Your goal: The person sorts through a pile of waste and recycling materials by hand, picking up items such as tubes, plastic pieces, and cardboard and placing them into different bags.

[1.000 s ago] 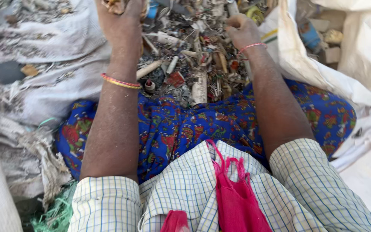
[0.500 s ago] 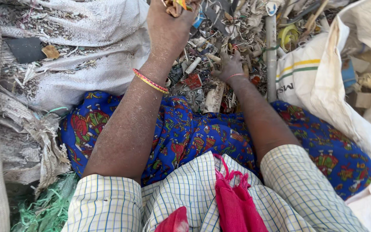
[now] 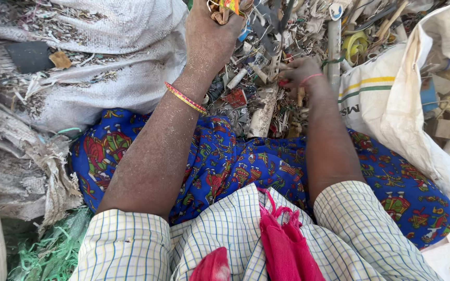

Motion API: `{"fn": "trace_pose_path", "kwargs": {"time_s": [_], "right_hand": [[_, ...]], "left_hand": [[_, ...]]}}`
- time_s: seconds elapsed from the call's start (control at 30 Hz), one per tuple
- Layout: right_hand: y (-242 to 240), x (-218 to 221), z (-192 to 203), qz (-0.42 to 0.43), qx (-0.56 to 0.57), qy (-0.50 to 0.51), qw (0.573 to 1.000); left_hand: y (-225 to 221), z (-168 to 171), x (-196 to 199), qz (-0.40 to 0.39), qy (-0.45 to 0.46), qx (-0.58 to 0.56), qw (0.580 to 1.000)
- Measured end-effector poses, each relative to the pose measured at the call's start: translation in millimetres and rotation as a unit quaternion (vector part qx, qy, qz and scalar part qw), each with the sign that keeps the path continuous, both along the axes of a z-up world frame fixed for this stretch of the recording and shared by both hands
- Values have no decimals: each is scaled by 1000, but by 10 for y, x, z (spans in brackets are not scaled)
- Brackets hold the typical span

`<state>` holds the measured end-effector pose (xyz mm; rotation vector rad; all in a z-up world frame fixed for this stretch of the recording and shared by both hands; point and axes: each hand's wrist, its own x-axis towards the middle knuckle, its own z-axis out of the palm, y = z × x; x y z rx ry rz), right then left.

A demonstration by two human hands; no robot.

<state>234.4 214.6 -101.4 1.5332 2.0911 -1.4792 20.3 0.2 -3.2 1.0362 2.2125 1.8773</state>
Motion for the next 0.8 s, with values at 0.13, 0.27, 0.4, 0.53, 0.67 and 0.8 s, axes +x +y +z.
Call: {"fn": "trace_pose_path", "kwargs": {"time_s": [0.13, 0.27, 0.4, 0.53, 0.67, 0.8], "right_hand": [[-90, 20, 835, -19, -22, 129, 991], [-295, -176, 1444, 27, 9, 302, 953], [-671, -528, 1386, -80, 15, 482, 872], [-1052, -719, 1105, -31, 262, 394, 881], [-1354, -720, 1063, 97, 474, 314, 817], [-1494, -674, 1294, 180, 417, 313, 834]], "left_hand": [[13, -23, -32, 36, 11, -30, 999], [32, -95, -33, 37, -35, -51, 997], [129, -133, 65, -24, -160, 16, 987], [198, -89, 241, -64, -335, 59, 938], [151, -10, 270, -103, -346, 68, 930], [112, -22, 258, -53, -262, 92, 959]]}}
